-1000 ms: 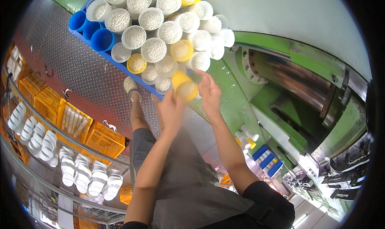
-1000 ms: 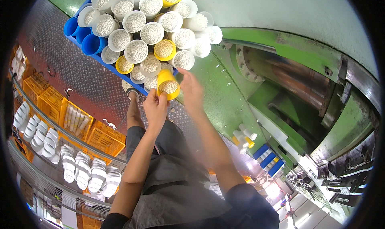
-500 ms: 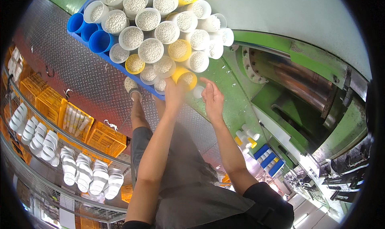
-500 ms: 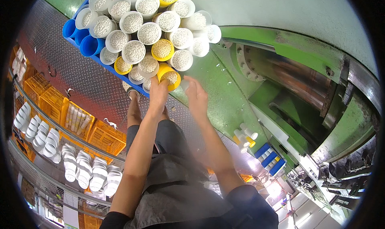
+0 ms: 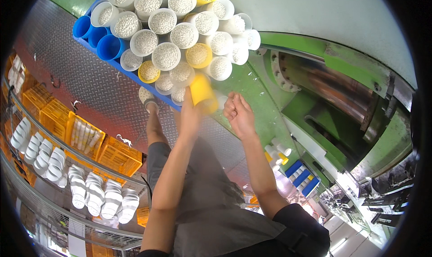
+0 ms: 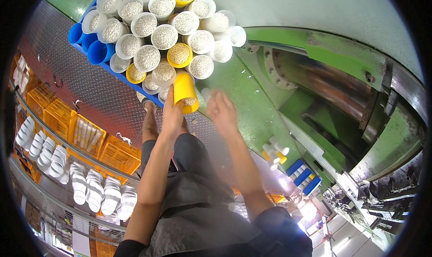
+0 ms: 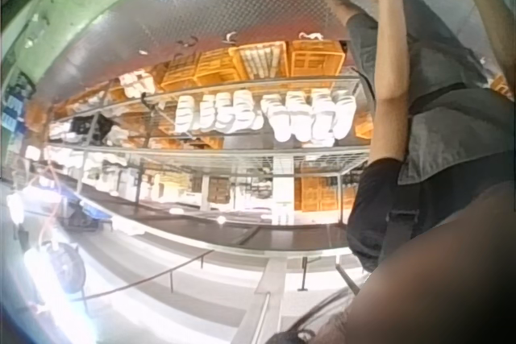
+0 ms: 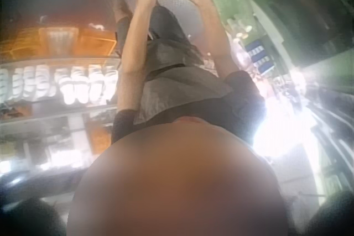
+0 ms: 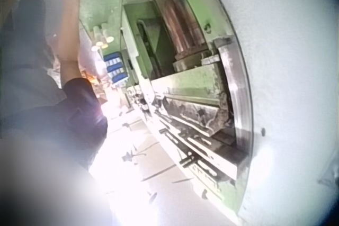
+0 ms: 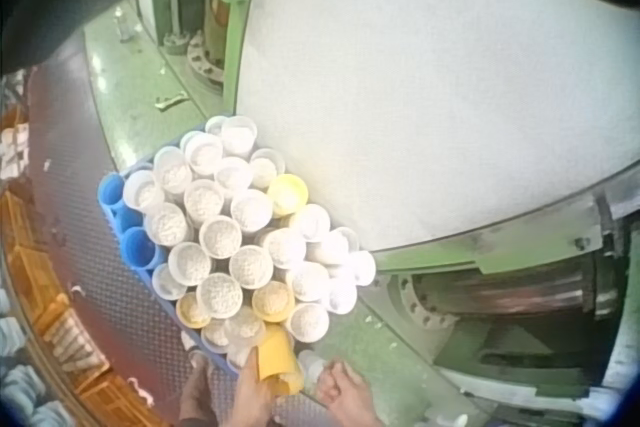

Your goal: The person fills blue and yellow cylindrical containers with white granular material from a hopper and places them into a blue tray. The person also handles white shoe-like objects, stacking them on a nearby rack.

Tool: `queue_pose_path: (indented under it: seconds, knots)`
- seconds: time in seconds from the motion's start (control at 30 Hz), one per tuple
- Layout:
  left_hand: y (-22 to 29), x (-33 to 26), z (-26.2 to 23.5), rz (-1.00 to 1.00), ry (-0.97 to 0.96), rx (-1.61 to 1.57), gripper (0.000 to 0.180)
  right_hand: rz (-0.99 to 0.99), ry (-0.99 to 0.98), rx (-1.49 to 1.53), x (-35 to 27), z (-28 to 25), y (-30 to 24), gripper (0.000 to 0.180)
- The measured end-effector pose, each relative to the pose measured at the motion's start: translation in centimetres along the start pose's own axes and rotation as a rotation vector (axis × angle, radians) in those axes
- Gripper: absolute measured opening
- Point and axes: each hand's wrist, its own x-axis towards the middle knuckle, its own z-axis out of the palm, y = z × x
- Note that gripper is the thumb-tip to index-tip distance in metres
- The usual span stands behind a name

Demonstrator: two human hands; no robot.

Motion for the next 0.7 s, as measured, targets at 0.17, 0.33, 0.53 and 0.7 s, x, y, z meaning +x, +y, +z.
queue_pose_path:
  seconds: [0.17, 0.33, 0.53, 0.7]
  knots:
    - [2.3, -3.5, -0.3, -0.139, -0.102, -0.048, 0.064, -0.179, 0.005, -0.300, 0.1, 2.1, -0.1, 0.027]
    - [3.1, -7.6, -1.3, -0.021, -0.131, 0.012, 0.062, -0.349, -0.028, -0.599, -0.5, 3.7, -0.9, 0.030]
    - [3.4, -11.8, -3.2, -0.049, -0.112, 0.054, 0.066, -0.549, -0.172, -0.787, -0.5, 5.5, -1.5, 0.031]
    - [1.6, -12.9, -4.5, -0.056, -0.098, 0.099, 0.066, -0.605, -0.171, -0.851, 0.8, 7.0, -0.8, 0.036]
